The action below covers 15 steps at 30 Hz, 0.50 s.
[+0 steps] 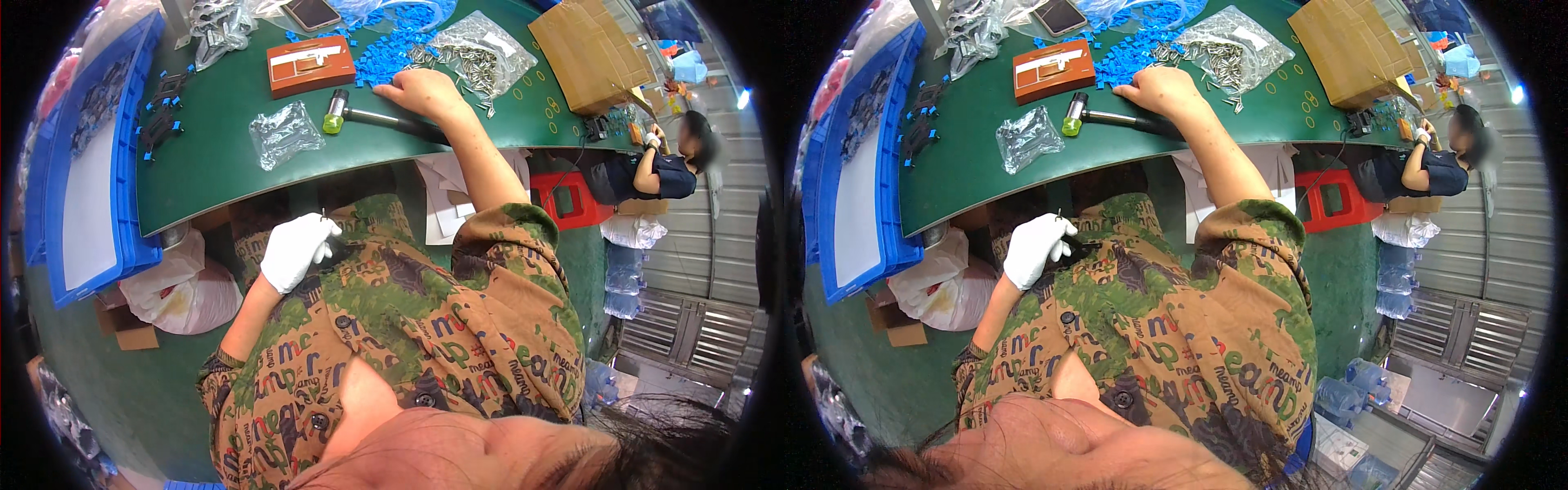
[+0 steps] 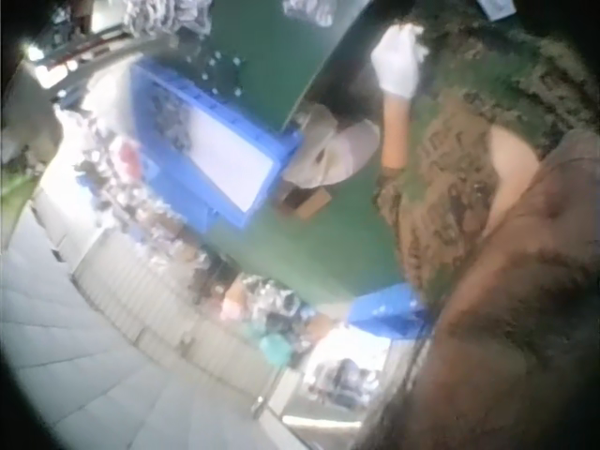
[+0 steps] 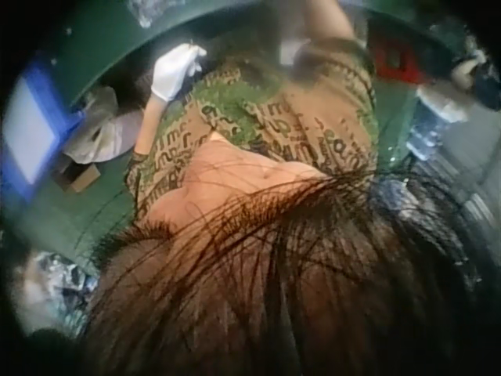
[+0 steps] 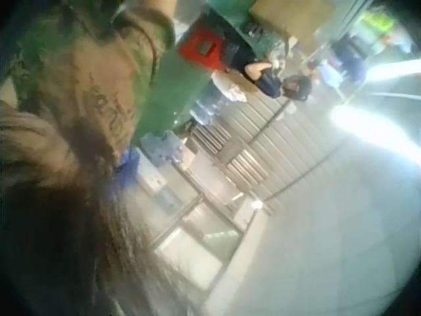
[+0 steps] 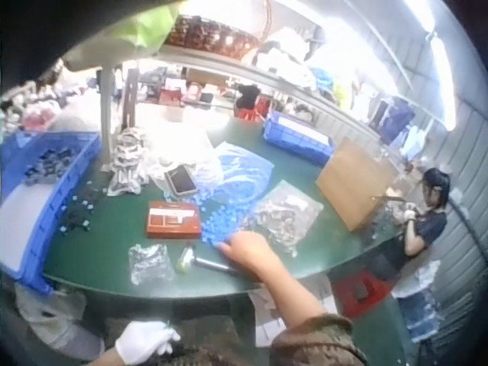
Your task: The person assembles small black plastic components by inserting blue plastic pieces and metal pins, then uses a hammer to secure them. They repeatedly pick up parts, insert pins, and tap them into place on a green workbench.
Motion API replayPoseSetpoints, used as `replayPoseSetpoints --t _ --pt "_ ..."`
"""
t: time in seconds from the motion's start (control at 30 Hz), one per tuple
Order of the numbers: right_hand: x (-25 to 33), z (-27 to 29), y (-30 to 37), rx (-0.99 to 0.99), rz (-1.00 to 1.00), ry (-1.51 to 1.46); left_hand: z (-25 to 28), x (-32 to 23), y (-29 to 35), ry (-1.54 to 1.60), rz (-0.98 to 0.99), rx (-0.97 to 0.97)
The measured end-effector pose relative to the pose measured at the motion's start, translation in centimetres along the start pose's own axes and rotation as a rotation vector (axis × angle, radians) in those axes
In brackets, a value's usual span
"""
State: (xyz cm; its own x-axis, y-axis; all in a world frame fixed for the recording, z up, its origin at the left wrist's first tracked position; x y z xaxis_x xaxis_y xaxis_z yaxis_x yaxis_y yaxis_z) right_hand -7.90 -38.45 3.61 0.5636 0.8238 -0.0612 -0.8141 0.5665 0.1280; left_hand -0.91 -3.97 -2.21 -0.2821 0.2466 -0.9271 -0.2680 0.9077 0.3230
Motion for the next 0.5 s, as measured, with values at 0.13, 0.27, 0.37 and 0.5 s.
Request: replayPoseSetpoints --t 0.13,0.27,0.37,0.5 --pt "-0.5 -0.2 -0.4 0.063 0.103 0.060 0.0 0.0 0.1 -0.010 -0.005 -0.013" --pt "-1.2 -0.5 0.7 -0.004 0.227 0.135 0.0 0.1 0.1 0.006 -0.010 -0.009" --pt "-0.8 -0.2 1.8 -0.005 0.257 0.139 -0.1 0.2 0.0 0.020 0.000 -0.008" --pt "-0.5 -0.9 2.6 -0.046 0.282 0.012 -0.1 0.4 -0.2 -0.023 0.008 0.011"
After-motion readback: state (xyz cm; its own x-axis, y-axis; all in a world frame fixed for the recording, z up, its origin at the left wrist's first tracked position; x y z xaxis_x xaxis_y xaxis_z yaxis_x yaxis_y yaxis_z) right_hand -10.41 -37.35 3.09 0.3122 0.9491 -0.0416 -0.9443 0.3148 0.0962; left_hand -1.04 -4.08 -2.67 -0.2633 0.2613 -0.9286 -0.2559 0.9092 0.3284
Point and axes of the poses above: each hand's wrist, its own y-axis away from the middle knuckle, its own z-axis out of the back of the hand, x = y × z, the point moved 2 cm from there along -y, towards the middle knuckle, and after that the axes turned 7 degrees about y, right-handed, at the moved point
